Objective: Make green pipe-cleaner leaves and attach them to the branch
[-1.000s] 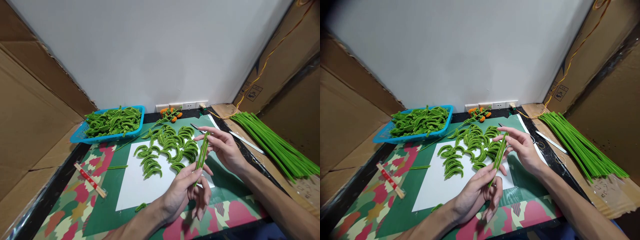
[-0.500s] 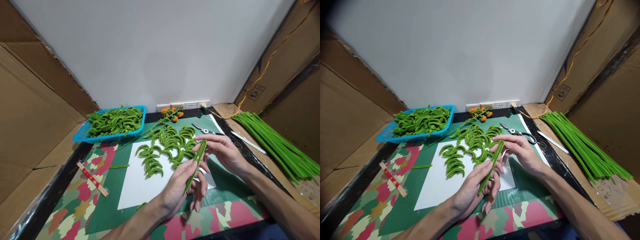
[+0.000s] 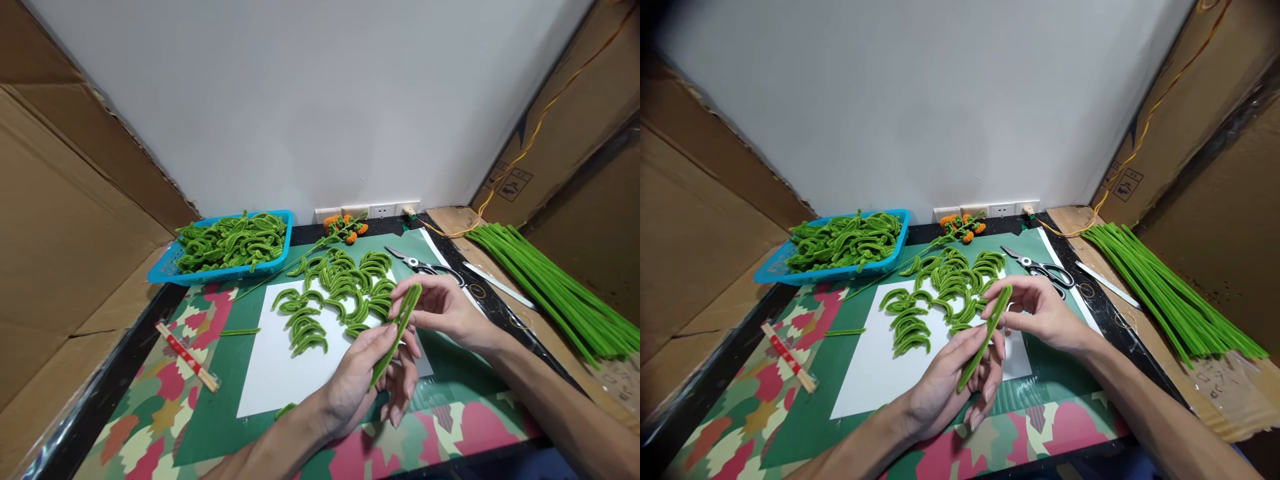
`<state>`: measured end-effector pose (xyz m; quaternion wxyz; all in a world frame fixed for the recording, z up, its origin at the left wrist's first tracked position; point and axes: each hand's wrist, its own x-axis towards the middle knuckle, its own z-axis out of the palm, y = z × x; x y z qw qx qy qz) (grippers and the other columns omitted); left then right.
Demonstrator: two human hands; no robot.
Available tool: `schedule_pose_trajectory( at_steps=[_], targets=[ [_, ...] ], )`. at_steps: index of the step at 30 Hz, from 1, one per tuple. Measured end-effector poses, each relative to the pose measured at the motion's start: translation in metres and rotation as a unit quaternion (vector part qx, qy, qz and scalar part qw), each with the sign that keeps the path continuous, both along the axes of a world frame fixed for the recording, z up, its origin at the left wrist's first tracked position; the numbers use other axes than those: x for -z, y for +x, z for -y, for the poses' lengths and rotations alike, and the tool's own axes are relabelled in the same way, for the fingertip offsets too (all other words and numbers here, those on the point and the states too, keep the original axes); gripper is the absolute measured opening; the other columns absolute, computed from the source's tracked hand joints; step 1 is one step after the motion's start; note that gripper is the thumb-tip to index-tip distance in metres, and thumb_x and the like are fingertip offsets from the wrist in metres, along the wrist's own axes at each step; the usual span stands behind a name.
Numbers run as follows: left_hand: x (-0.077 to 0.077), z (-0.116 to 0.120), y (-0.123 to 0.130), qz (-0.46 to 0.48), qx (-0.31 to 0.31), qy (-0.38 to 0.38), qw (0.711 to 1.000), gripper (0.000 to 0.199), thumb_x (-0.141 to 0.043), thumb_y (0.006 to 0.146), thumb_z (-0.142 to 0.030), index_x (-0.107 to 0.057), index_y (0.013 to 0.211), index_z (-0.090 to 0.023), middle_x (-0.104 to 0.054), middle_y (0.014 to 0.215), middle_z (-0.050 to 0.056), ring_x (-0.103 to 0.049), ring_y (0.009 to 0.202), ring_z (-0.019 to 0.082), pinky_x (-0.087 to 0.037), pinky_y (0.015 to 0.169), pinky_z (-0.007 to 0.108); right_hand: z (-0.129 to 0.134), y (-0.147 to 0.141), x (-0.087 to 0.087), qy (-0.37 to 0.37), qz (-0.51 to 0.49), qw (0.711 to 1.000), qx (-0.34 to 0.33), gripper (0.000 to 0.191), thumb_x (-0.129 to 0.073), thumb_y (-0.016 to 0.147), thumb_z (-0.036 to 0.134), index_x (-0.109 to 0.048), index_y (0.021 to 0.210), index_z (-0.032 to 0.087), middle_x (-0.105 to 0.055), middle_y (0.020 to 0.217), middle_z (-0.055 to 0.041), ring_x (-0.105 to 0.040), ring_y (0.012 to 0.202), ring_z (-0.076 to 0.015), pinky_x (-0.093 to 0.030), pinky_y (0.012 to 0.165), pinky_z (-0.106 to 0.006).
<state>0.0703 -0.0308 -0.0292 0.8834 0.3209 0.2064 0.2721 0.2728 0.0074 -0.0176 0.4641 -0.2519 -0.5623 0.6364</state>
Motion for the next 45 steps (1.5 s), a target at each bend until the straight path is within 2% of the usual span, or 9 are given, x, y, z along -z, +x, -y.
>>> schedule_pose_trajectory(
  at_steps=[3,7,16,22,29,35,40,45],
  targets=[
    [0.001,0.001,0.001,0.006,0.002,-0.002,1.0,0.038,-0.05,0.109,-0.049,-0.064,0.098,-0.015,-0.066,0.059,0.001,-0.058,0.033,0.01,-0.035,0.03,0.013,0.001,-0.004,0.001,-0.018,-0.005,1.0,0.014,0.016,-0.083,0.093,0.025,-0.079,0.107,0.019,-0.084,0.094,-0.0085,-0.076,0.077,-0.0139,-0.059,0.068,-0.021],
    [0.004,0.002,0.002,0.023,-0.005,-0.006,1.0,0.039,-0.049,0.11,-0.046,-0.064,0.092,-0.015,-0.065,0.058,0.002,-0.059,0.034,0.011,-0.034,0.029,0.013,0.003,-0.01,0.003,-0.017,-0.018,0.998,0.05,0.014,-0.085,0.091,0.028,-0.08,0.101,0.02,-0.084,0.087,-0.0074,-0.072,0.066,-0.0118,-0.056,0.06,-0.02],
    [0.006,0.004,0.004,0.039,0.012,-0.013,0.999,0.042,-0.045,0.111,-0.046,-0.062,0.088,-0.016,-0.066,0.057,0.003,-0.058,0.033,0.012,-0.036,0.028,0.015,0.003,-0.01,0.008,-0.009,-0.012,0.995,0.097,0.016,-0.077,0.097,0.033,-0.081,0.107,0.021,-0.081,0.08,-0.0056,-0.067,0.059,-0.0126,-0.055,0.056,-0.023],
    [0.006,0.004,0.003,0.036,0.009,-0.02,0.999,0.043,-0.046,0.111,-0.047,-0.065,0.091,-0.014,-0.067,0.058,0.003,-0.059,0.034,0.012,-0.036,0.029,0.014,0.003,-0.01,0.007,-0.015,0.004,0.995,0.103,0.02,-0.077,0.097,0.037,-0.08,0.107,0.02,-0.08,0.081,-0.0057,-0.065,0.058,-0.0129,-0.055,0.055,-0.024],
    [0.006,0.003,0.003,0.021,-0.001,-0.008,1.0,0.039,-0.048,0.11,-0.047,-0.064,0.096,-0.015,-0.067,0.057,0.002,-0.057,0.032,0.012,-0.036,0.029,0.014,0.003,-0.007,0.0,-0.027,0.011,0.998,0.058,0.033,-0.081,0.095,0.039,-0.075,0.122,0.022,-0.082,0.091,-0.0078,-0.072,0.066,-0.0159,-0.059,0.061,-0.027],
    [0.007,0.002,0.003,0.021,0.004,0.014,1.0,0.04,-0.046,0.111,-0.048,-0.064,0.1,-0.014,-0.068,0.056,0.003,-0.056,0.031,0.012,-0.041,0.029,0.015,0.003,-0.007,0.0,-0.018,0.011,0.998,0.057,0.019,-0.084,0.092,0.034,-0.076,0.103,0.02,-0.081,0.081,-0.0059,-0.072,0.066,-0.0155,-0.056,0.061,-0.024],
    [0.007,0.002,0.004,0.024,0.011,0.022,0.999,0.041,-0.044,0.112,-0.047,-0.064,0.101,-0.014,-0.069,0.058,0.003,-0.057,0.031,0.012,-0.04,0.029,0.015,0.003,-0.007,0.0,-0.023,-0.005,0.997,0.072,0.018,-0.083,0.093,0.035,-0.075,0.098,0.02,-0.081,0.081,-0.0065,-0.073,0.067,-0.0166,-0.055,0.058,-0.024],
    [0.005,0.002,0.003,0.006,-0.013,0.011,1.0,0.039,-0.047,0.111,-0.049,-0.064,0.1,-0.015,-0.068,0.057,0.002,-0.056,0.031,0.011,-0.038,0.029,0.013,0.001,-0.006,-0.002,-0.035,0.02,0.996,0.076,0.029,-0.079,0.096,0.037,-0.075,0.12,0.022,-0.082,0.098,-0.0095,-0.074,0.075,-0.0177,-0.06,0.063,-0.026]
  ],
)
